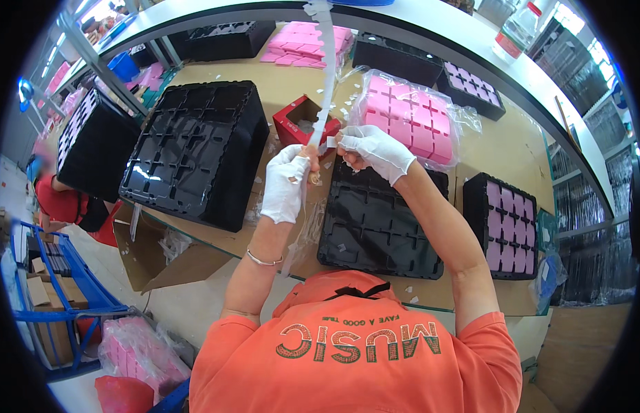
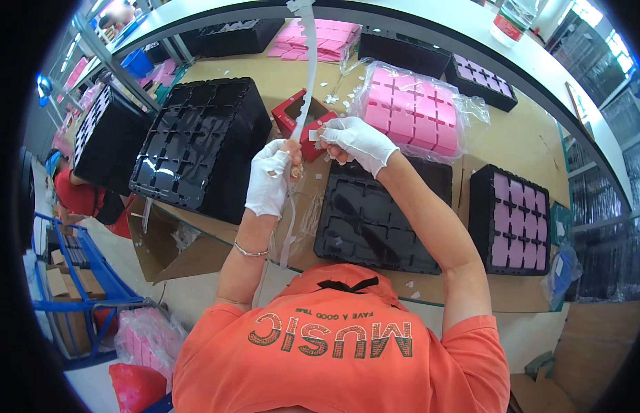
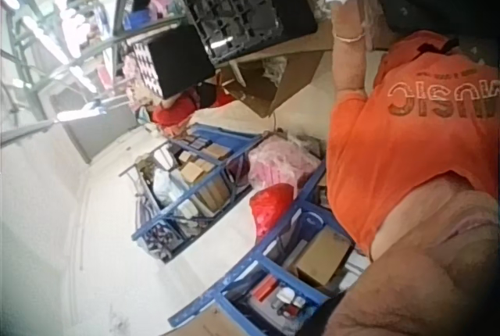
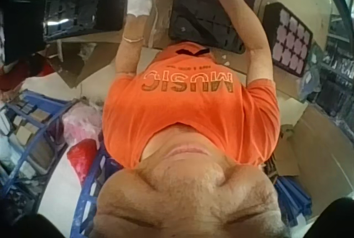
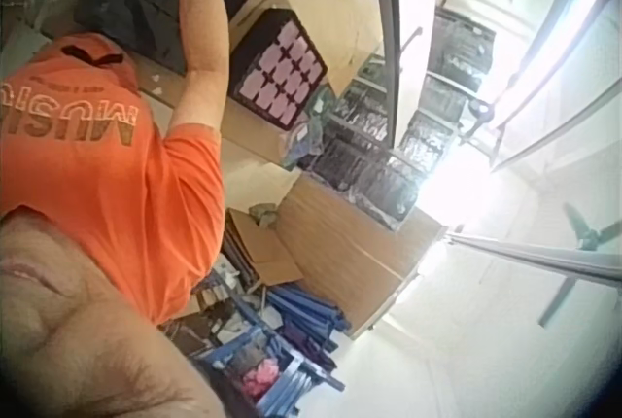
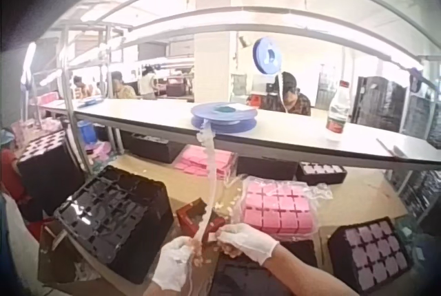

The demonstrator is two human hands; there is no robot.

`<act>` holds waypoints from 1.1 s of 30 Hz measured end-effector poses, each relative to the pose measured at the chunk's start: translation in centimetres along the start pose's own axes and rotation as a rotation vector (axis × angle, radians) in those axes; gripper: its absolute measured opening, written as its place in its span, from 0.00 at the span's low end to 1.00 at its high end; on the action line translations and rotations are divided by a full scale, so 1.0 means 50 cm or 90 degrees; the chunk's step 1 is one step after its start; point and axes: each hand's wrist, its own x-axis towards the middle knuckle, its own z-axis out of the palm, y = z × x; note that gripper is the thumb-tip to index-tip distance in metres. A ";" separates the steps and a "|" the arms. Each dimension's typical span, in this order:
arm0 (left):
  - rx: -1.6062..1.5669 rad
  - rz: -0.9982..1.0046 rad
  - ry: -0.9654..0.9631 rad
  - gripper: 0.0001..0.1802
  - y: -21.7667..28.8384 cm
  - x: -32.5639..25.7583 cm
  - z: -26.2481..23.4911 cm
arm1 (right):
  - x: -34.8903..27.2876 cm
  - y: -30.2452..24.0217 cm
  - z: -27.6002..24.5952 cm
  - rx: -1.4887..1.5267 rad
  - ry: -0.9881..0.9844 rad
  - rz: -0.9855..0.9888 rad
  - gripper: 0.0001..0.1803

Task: The person places pink foam blocks into black plastic trays, then secures them by hand with black plastic divider grids.

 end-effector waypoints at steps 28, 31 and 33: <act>-0.074 -0.108 -0.054 0.18 -0.023 0.089 -0.030 | -0.146 0.333 -0.367 -0.716 0.488 0.460 0.25; -0.133 -0.130 -0.099 0.17 -0.015 0.066 -0.003 | -0.134 0.326 -0.373 -0.918 0.407 0.338 0.24; -0.151 -0.181 -0.108 0.18 -0.005 0.049 0.020 | -0.096 0.291 -0.332 -0.805 0.379 -0.054 0.18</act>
